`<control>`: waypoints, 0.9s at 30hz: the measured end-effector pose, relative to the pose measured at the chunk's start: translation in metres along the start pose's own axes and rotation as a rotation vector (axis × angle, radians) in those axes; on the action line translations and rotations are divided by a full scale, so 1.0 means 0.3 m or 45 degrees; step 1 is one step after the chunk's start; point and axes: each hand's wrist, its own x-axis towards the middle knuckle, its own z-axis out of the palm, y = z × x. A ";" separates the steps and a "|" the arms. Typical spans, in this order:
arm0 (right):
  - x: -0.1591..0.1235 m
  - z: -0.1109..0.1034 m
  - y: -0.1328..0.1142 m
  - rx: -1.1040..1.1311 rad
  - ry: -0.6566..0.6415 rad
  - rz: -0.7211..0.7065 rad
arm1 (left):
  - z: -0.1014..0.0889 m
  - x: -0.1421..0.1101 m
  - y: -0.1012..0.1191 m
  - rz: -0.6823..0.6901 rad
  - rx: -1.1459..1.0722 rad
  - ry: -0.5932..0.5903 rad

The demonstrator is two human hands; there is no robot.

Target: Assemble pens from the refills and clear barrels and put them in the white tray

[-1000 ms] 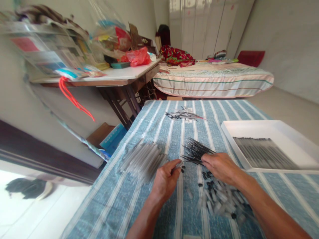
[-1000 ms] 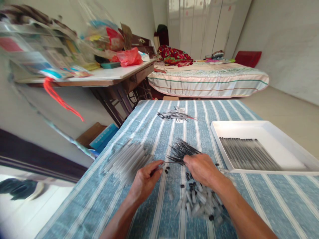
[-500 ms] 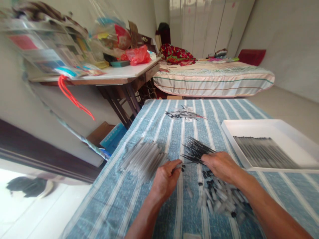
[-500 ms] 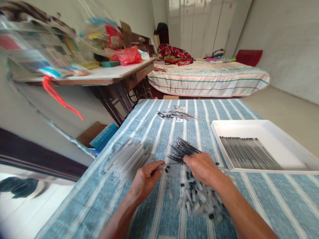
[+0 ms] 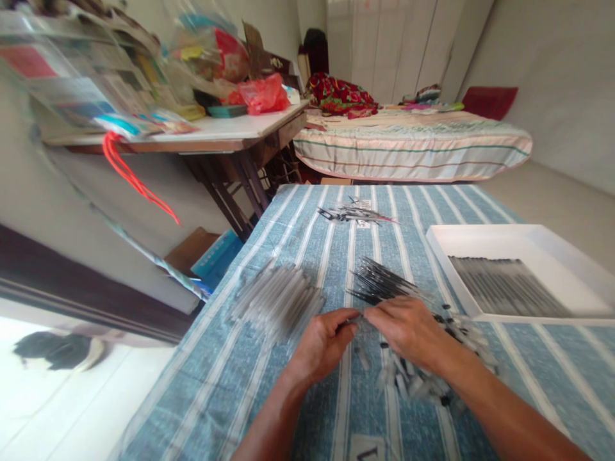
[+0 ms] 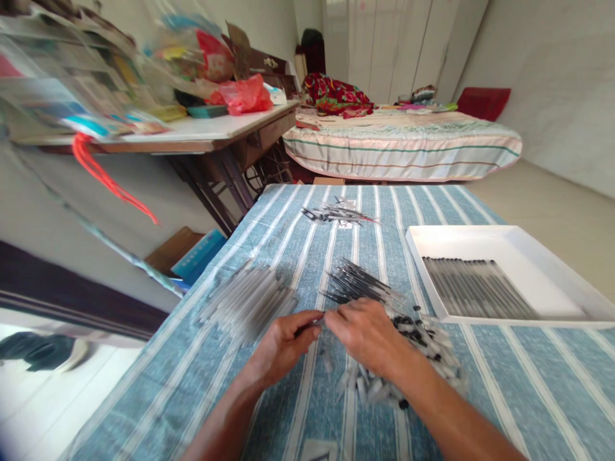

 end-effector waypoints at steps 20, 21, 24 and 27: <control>0.006 0.037 0.029 1.117 -0.249 0.516 | -0.009 -0.015 0.028 -0.091 -0.659 0.212; 0.007 0.033 0.032 1.362 -0.144 0.606 | -0.009 -0.015 0.029 -0.095 -0.653 0.196; 0.010 0.031 0.026 1.915 0.186 0.741 | -0.005 -0.015 0.031 -0.098 -0.643 0.150; 0.017 0.040 0.003 2.132 0.363 0.783 | 0.004 -0.016 0.029 -0.093 -0.656 0.107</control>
